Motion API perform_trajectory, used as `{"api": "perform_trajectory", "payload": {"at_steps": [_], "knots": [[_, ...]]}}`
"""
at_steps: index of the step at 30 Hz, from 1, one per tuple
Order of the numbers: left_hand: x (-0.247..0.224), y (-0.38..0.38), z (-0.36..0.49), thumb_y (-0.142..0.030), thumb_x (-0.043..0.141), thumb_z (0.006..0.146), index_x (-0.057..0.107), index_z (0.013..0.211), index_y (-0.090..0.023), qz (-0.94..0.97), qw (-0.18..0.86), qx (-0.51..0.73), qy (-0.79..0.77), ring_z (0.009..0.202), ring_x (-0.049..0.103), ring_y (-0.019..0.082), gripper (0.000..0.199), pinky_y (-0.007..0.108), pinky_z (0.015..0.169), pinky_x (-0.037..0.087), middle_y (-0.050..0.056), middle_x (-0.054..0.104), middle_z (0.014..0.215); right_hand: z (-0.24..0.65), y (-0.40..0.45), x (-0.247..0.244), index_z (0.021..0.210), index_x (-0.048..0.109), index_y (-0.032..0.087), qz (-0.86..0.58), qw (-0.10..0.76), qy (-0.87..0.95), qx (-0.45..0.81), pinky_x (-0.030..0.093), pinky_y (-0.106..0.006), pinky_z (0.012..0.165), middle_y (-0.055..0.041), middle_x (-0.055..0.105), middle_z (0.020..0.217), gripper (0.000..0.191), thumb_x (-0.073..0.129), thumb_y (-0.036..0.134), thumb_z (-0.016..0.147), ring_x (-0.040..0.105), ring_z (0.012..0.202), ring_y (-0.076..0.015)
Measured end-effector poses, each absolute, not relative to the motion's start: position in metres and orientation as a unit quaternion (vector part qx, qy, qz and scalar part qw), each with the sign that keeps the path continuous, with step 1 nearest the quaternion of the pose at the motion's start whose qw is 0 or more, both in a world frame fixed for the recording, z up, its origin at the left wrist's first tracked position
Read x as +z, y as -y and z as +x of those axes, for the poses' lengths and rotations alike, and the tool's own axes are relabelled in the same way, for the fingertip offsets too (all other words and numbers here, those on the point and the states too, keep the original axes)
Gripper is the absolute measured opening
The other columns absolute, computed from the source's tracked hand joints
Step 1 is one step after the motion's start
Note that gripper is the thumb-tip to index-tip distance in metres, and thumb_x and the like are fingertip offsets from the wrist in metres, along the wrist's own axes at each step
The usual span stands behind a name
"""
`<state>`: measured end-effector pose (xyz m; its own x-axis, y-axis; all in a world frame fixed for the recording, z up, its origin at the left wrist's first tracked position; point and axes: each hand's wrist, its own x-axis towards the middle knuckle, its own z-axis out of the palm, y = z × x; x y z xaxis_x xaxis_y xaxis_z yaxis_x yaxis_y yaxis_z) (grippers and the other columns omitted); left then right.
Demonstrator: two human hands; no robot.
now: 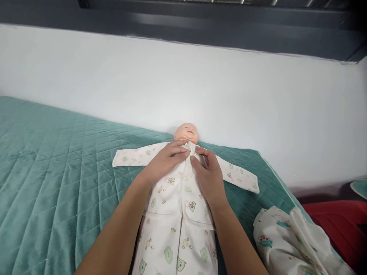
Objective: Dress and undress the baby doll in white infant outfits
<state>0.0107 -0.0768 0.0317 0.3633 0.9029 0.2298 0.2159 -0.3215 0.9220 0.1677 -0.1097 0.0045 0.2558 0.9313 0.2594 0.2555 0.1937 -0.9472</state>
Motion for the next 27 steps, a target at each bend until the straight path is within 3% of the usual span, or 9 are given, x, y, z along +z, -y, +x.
{"api": "perform_trajectory", "payload": {"at_steps": [9,15,19,27], "knots": [[0.0324,0.0773,0.0083,-0.033,0.057,0.092,0.077,0.095,-0.029,0.703,0.435,0.402,-0.394,0.142,0.042,0.025,0.021,0.041,0.116,0.040,-0.002,0.050,0.150,0.1689,0.1097,0.0034,0.113,0.060,0.028,-0.542,0.556,0.549,0.309,0.050,-0.042,0.100,-0.0045,0.059,0.136,0.031,0.065,0.039,0.084,0.057,0.123,-0.0250],[0.0316,0.0771,0.0100,-0.031,0.058,0.091,0.075,0.088,-0.029,0.704,0.430,0.405,-0.395,0.142,0.043,0.024,0.017,0.041,0.118,0.036,-0.004,0.052,0.148,0.1681,0.1114,0.0101,0.117,0.061,0.029,-0.578,0.523,0.551,0.298,0.048,-0.044,0.100,-0.0036,0.060,0.135,0.042,0.071,0.047,0.081,0.055,0.122,-0.0263],[0.0316,0.0766,0.0116,-0.030,0.059,0.091,0.073,0.085,-0.027,0.697,0.435,0.412,-0.394,0.143,0.041,0.023,0.015,0.040,0.121,0.032,-0.004,0.053,0.146,0.1683,0.1111,0.0100,0.116,0.061,0.029,-0.564,0.528,0.561,0.296,0.044,-0.043,0.106,-0.0025,0.060,0.134,0.038,0.069,0.045,0.083,0.053,0.126,-0.0247],[0.0316,0.0763,0.0084,-0.030,0.058,0.091,0.074,0.091,-0.027,0.699,0.452,0.414,-0.369,0.142,0.043,0.024,0.017,0.039,0.119,0.035,-0.002,0.051,0.148,0.1704,0.1098,0.0075,0.117,0.059,0.028,-0.544,0.531,0.576,0.301,0.040,-0.044,0.111,-0.0037,0.059,0.135,0.033,0.065,0.037,0.086,0.049,0.130,-0.0239]]}}
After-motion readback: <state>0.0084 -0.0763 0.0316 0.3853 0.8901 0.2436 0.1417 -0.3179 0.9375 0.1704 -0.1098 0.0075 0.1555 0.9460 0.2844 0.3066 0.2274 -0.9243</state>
